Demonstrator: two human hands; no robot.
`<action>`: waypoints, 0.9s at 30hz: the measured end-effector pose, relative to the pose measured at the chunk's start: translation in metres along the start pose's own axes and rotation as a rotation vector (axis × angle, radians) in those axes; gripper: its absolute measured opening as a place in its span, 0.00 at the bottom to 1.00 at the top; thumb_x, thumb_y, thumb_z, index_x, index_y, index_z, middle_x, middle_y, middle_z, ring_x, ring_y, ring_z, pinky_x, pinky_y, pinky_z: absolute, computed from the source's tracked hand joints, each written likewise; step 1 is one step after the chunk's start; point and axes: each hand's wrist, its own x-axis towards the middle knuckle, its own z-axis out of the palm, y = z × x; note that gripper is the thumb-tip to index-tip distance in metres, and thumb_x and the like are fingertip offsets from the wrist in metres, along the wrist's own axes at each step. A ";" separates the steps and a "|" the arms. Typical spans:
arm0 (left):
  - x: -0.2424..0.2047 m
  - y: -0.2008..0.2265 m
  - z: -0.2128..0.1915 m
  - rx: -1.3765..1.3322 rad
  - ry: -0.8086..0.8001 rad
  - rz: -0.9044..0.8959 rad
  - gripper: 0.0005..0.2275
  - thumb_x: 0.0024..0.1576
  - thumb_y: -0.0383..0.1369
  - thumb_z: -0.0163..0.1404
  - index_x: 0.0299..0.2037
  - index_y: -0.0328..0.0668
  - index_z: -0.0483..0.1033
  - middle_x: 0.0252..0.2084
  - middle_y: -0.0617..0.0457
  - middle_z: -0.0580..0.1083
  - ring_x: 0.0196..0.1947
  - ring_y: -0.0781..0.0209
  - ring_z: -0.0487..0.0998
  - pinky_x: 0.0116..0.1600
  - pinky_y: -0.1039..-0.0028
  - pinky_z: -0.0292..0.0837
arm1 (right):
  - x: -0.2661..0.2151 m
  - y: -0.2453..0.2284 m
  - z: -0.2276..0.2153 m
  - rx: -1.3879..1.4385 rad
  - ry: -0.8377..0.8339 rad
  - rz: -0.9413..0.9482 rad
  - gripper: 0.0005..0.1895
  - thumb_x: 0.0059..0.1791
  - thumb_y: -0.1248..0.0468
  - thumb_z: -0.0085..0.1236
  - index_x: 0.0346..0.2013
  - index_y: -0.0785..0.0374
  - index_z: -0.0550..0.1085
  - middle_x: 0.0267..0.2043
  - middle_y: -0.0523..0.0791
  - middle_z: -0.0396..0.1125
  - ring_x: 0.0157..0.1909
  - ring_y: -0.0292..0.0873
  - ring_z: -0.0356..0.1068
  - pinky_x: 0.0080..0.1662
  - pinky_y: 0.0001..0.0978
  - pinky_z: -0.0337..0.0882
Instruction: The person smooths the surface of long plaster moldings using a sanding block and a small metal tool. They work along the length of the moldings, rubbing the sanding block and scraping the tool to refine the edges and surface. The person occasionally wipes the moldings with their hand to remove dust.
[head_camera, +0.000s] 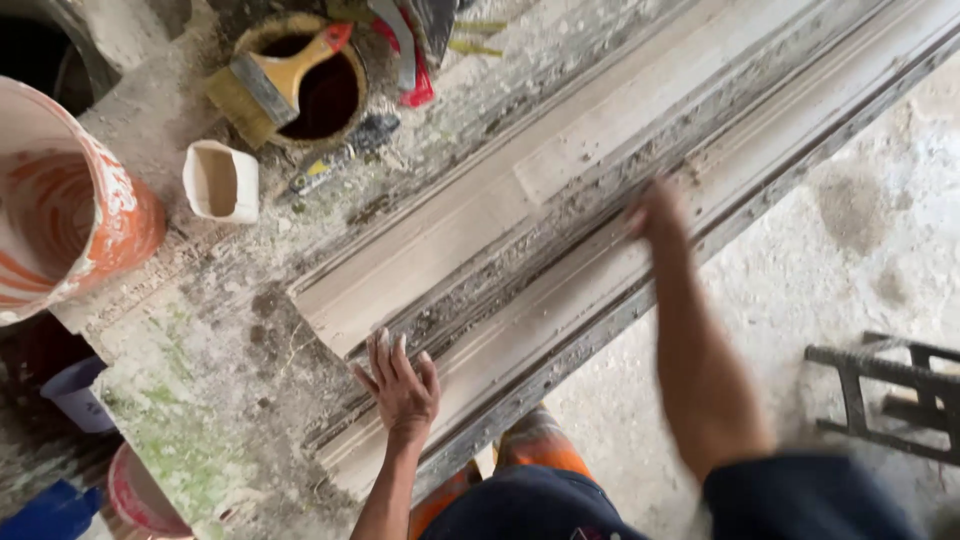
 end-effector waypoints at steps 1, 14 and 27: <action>-0.002 -0.004 0.001 -0.001 0.015 0.001 0.22 0.66 0.44 0.36 0.66 0.41 0.62 0.72 0.37 0.62 0.76 0.40 0.56 0.74 0.28 0.35 | -0.014 0.041 0.048 0.004 -0.001 -0.014 0.20 0.63 0.56 0.42 0.50 0.73 0.73 0.36 0.55 0.67 0.21 0.39 0.65 0.22 0.28 0.71; 0.041 0.126 0.056 -0.097 0.121 0.136 0.22 0.65 0.42 0.43 0.63 0.34 0.64 0.67 0.38 0.65 0.73 0.39 0.59 0.75 0.32 0.33 | 0.064 -0.004 -0.039 0.629 0.003 0.066 0.18 0.59 0.55 0.43 0.48 0.70 0.68 0.24 0.48 0.64 0.20 0.41 0.66 0.18 0.35 0.64; 0.101 0.277 0.148 -0.024 -0.109 0.055 0.25 0.65 0.47 0.41 0.66 0.38 0.62 0.71 0.36 0.61 0.75 0.38 0.55 0.75 0.32 0.31 | 0.174 -0.058 -0.145 0.164 0.216 -0.073 0.37 0.60 0.42 0.24 0.49 0.72 0.72 0.35 0.53 0.69 0.35 0.44 0.70 0.35 0.37 0.76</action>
